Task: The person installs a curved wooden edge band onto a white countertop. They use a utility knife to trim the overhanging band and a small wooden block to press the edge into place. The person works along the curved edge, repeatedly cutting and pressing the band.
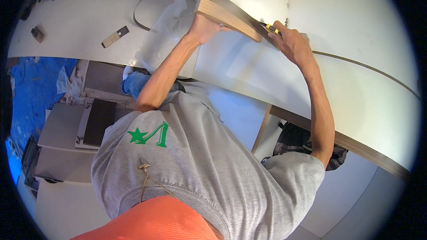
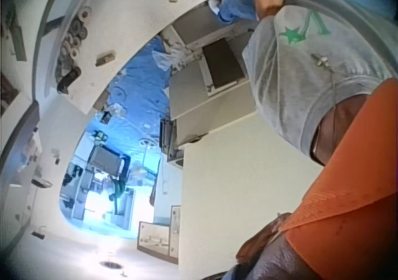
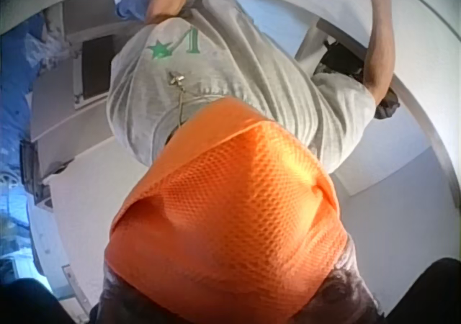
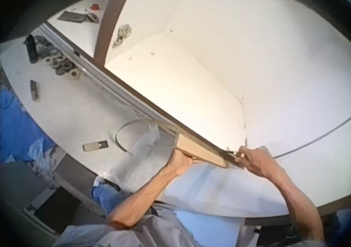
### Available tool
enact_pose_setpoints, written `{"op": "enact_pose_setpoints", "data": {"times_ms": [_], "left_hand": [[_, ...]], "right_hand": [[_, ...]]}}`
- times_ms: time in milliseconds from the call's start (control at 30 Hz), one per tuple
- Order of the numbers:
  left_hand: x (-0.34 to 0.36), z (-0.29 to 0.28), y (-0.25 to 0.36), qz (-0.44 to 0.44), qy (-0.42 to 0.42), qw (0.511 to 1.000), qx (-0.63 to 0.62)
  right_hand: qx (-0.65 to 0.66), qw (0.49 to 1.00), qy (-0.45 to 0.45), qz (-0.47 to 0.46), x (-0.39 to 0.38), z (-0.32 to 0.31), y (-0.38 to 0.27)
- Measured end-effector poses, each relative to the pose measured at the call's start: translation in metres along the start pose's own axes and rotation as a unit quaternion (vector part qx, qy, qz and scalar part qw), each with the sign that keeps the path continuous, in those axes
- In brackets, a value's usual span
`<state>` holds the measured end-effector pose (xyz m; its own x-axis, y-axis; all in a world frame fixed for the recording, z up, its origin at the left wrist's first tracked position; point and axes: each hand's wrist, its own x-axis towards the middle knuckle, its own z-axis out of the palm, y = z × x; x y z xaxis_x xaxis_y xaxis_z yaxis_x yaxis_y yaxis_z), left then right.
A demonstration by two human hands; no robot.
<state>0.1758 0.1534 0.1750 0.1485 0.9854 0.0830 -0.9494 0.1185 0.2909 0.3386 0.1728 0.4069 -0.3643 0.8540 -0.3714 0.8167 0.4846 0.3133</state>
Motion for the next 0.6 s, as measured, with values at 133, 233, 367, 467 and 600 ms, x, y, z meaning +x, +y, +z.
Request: {"op": "enact_pose_setpoints", "data": {"times_ms": [133,233,367,467,600], "left_hand": [[0.001,-0.002,-0.001,-0.013,-0.026,1.0,0.009],[0.0,-0.002,0.0,-0.01,-0.006,1.0,-0.002],[-0.003,0.0,0.002,-0.001,0.011,1.0,0.017],[-0.002,0.001,0.002,-0.001,0.005,1.0,0.003],[0.0,-0.001,0.0,0.0,0.004,1.0,-0.012]], "right_hand": [[0.026,0.997,0.058,-0.038,0.003,-0.008,-0.018],[0.063,0.995,0.061,-0.056,0.018,-0.004,-0.035],[0.055,0.993,0.08,-0.067,0.034,0.001,-0.049],[0.049,0.994,0.074,-0.069,0.037,0.001,-0.048],[0.045,0.993,0.079,-0.075,0.039,0.007,-0.043]]}}
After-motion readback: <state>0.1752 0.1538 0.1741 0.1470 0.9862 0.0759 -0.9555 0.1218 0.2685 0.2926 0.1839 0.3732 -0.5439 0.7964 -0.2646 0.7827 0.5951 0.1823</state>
